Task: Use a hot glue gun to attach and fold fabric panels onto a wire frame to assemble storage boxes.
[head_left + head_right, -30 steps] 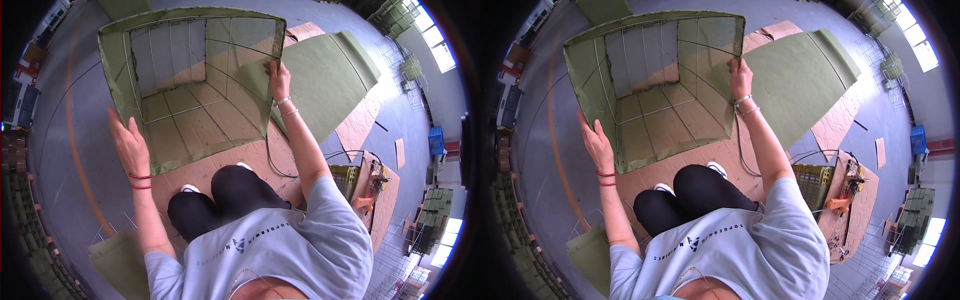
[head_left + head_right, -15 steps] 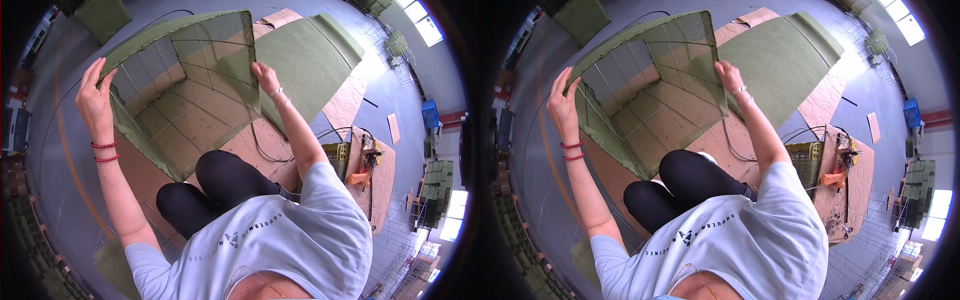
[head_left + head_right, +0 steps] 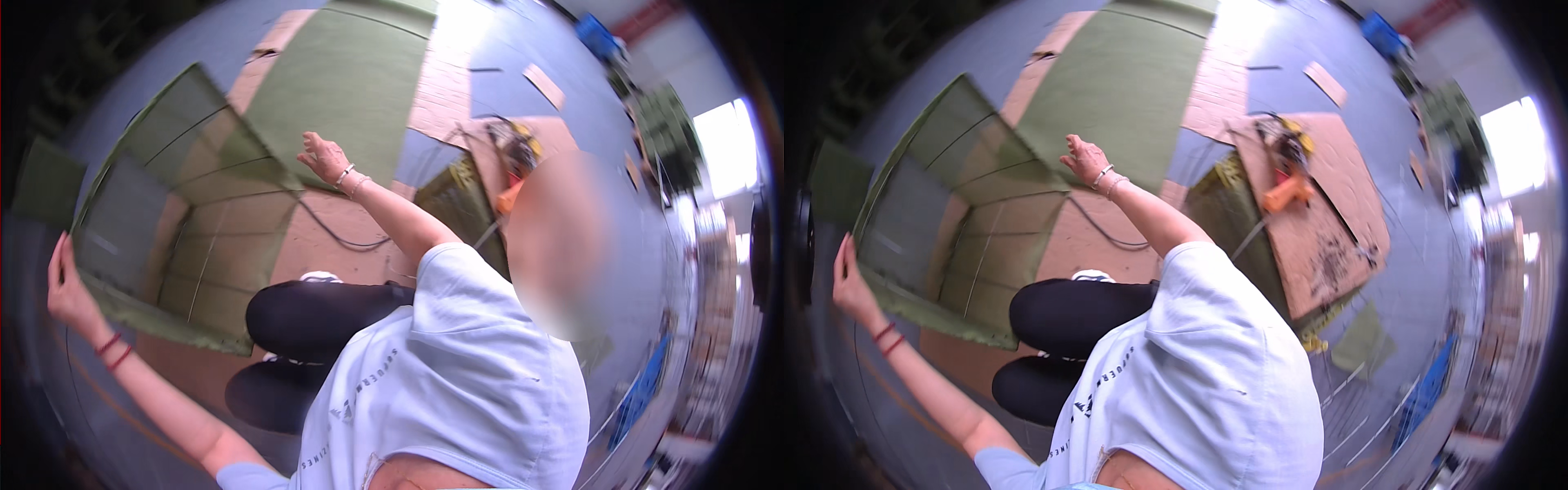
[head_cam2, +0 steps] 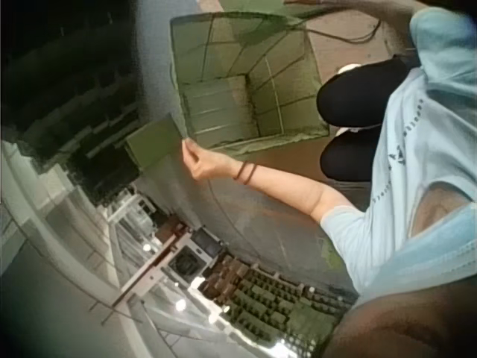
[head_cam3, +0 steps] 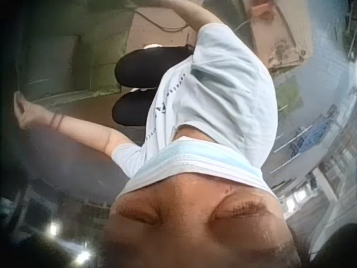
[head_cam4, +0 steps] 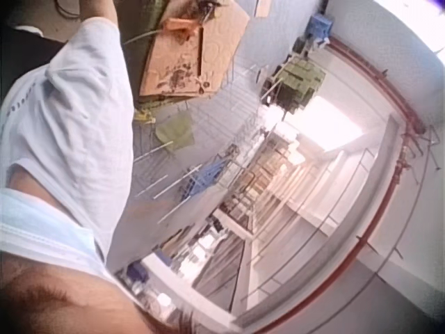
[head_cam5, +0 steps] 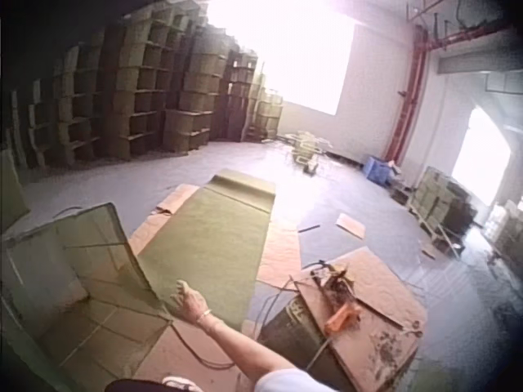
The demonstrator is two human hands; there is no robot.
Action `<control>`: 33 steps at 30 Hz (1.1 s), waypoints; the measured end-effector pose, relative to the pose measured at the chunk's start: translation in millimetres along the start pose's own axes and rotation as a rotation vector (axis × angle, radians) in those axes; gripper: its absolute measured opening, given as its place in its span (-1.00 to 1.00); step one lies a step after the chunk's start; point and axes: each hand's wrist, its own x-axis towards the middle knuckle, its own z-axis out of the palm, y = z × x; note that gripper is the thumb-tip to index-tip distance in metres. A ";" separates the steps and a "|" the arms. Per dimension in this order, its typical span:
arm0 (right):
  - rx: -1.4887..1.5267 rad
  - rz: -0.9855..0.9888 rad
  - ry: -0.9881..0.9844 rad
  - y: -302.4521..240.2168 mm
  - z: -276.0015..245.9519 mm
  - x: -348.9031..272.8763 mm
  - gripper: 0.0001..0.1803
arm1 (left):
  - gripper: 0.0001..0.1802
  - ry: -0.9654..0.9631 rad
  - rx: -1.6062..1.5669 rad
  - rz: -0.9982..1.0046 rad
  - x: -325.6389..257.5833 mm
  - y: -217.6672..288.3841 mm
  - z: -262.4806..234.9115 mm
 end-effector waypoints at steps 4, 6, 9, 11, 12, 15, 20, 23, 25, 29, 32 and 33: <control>-0.192 0.107 0.393 30.0 -154.2 -47.0 -0.82 | -0.69 0.005 0.082 -0.058 2.0 -16.4 -7.1; -0.444 0.256 0.664 47.4 -248.2 -95.5 -0.86 | -0.66 -0.011 0.166 -0.133 3.4 -19.6 -3.0; -0.581 0.904 0.952 85.8 -337.3 -168.8 -0.44 | -0.64 0.002 0.106 -0.049 14.0 -35.2 -5.3; -0.454 1.211 0.703 147.4 -384.0 -223.6 -0.20 | -0.64 -0.020 0.094 -0.080 14.3 -30.3 5.7; -0.442 1.248 0.600 158.4 -374.4 -222.8 -0.09 | -0.64 -0.022 0.102 -0.057 12.6 -28.8 0.4; -0.458 1.254 0.539 211.9 -363.8 -213.7 -0.06 | -0.65 -0.034 0.140 0.009 17.6 -27.7 0.3; 0.717 1.203 0.338 246.8 -419.7 -205.9 -0.65 | -0.63 0.041 0.148 0.031 19.1 -1.4 17.7; 0.992 0.702 0.454 222.7 -410.8 -218.9 -0.64 | -0.61 0.108 0.168 0.015 15.0 11.5 14.2; 1.033 0.662 0.794 199.8 -387.2 -216.8 -0.52 | -0.61 0.151 0.190 0.039 14.6 11.5 11.7; 1.050 0.546 0.692 178.7 -417.8 -215.9 -0.38 | -0.62 0.146 0.146 0.049 10.4 7.6 22.0; 1.097 0.472 0.404 124.4 -400.8 -178.6 -0.54 | -0.63 0.073 0.147 0.002 7.1 16.5 16.6; 1.090 0.471 0.388 118.4 -394.2 -171.5 -0.54 | -0.63 -0.010 0.159 -0.041 6.5 22.1 18.5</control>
